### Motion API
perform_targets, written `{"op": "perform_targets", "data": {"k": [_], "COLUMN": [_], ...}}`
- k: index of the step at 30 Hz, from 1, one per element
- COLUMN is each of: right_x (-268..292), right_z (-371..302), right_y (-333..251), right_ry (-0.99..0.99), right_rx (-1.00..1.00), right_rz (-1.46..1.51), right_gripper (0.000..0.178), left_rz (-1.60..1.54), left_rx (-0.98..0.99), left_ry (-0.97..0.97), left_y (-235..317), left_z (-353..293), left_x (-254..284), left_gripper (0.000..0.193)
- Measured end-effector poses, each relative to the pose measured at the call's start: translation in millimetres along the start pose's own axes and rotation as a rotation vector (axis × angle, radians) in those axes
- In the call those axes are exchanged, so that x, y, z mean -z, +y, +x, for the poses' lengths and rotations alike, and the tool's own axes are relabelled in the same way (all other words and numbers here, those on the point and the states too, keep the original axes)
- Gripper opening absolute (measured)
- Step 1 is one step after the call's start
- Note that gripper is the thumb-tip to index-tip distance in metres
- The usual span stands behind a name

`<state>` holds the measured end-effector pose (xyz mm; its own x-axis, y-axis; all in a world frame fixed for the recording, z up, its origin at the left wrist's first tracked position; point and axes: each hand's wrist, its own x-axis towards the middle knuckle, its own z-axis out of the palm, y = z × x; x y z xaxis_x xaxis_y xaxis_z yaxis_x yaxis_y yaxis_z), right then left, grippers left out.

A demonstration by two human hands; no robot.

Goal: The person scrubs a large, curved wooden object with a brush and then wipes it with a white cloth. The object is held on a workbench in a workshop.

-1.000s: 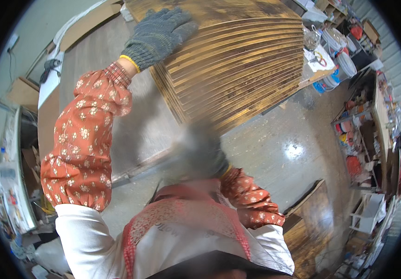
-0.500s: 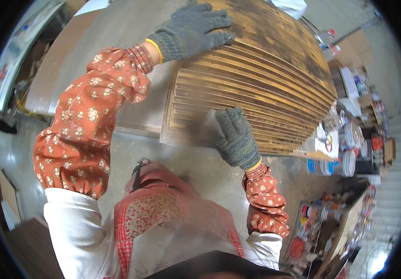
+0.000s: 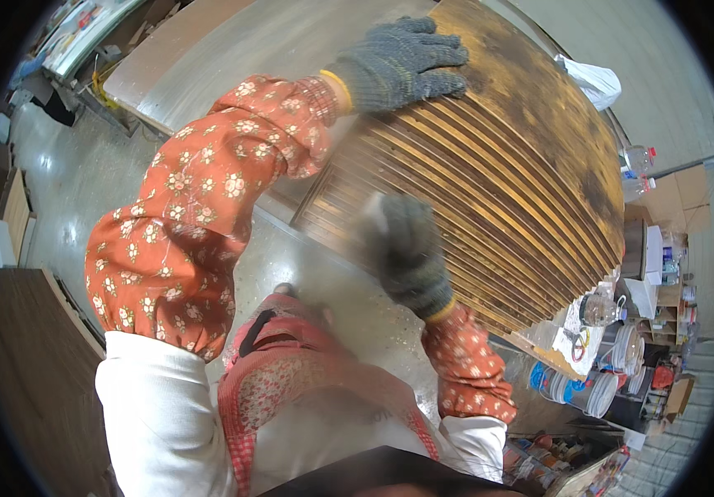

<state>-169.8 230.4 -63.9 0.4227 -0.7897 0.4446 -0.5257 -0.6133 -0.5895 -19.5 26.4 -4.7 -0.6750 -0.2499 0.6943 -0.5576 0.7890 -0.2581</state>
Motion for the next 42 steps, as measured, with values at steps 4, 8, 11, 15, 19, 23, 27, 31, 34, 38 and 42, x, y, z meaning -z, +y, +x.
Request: {"op": "perform_targets", "data": {"k": [4,8,11,15,19,23,27,31,34,38,42], "right_x": [-3.2,-40.6,-42.8,-16.0,-8.2,-34.3,-56.6,-30.2,24.2,98.2,112.6], "right_z": [-1.2,6.8,-1.3,-33.4,-52.4,-34.4,-2.2,-12.4,-68.4,-167.0,-199.4], "right_y": [8.3,31.9,31.0,15.5,14.6,28.9,32.1,37.3,57.8,80.1,84.8], "right_ry": [0.056,0.073,0.032,-0.050,-0.104,-0.147,-0.185,-0.175,-0.078,-0.103,-0.120], "right_rx": [0.355,0.207,0.110,0.170,0.106,0.192,0.273,0.296,0.301,0.174,0.193], "right_rz": [-0.382,-0.278,0.006,-0.786,-0.830,-0.768,-0.663,-0.718,-0.726,-0.863,-0.913], "right_gripper": [0.034,0.027,0.024,0.057,0.054,0.043,0.042,0.044,0.050,0.057,0.059], "left_rz": [-0.148,-0.207,-0.289,-0.343,-0.445,-0.399,-0.069,0.078,0.194,0.019,-0.170], "left_rx": [0.139,0.189,0.322,0.244,0.330,0.371,0.198,0.218,0.120,0.182,0.172], "left_ry": [0.051,-0.062,-0.140,0.010,-0.091,-0.075,-0.140,-0.199,-0.137,-0.075,-0.060], "left_y": [2.3,7.8,8.6,7.3,18.1,41.2,51.7,38.8,23.6,14.4,18.9], "left_z": [3.4,11.7,9.4,1.9,6.0,18.0,23.0,16.9,11.2,7.4,6.1], "left_x": [3.0,-6.2,-4.3,-13.2,-35.1,-34.0,-10.1,-8.8,-24.2,-23.5,1.3], "left_gripper": [0.029,0.043,0.046,0.053,0.062,0.051,0.038,0.031,0.030,0.031,0.033]}}
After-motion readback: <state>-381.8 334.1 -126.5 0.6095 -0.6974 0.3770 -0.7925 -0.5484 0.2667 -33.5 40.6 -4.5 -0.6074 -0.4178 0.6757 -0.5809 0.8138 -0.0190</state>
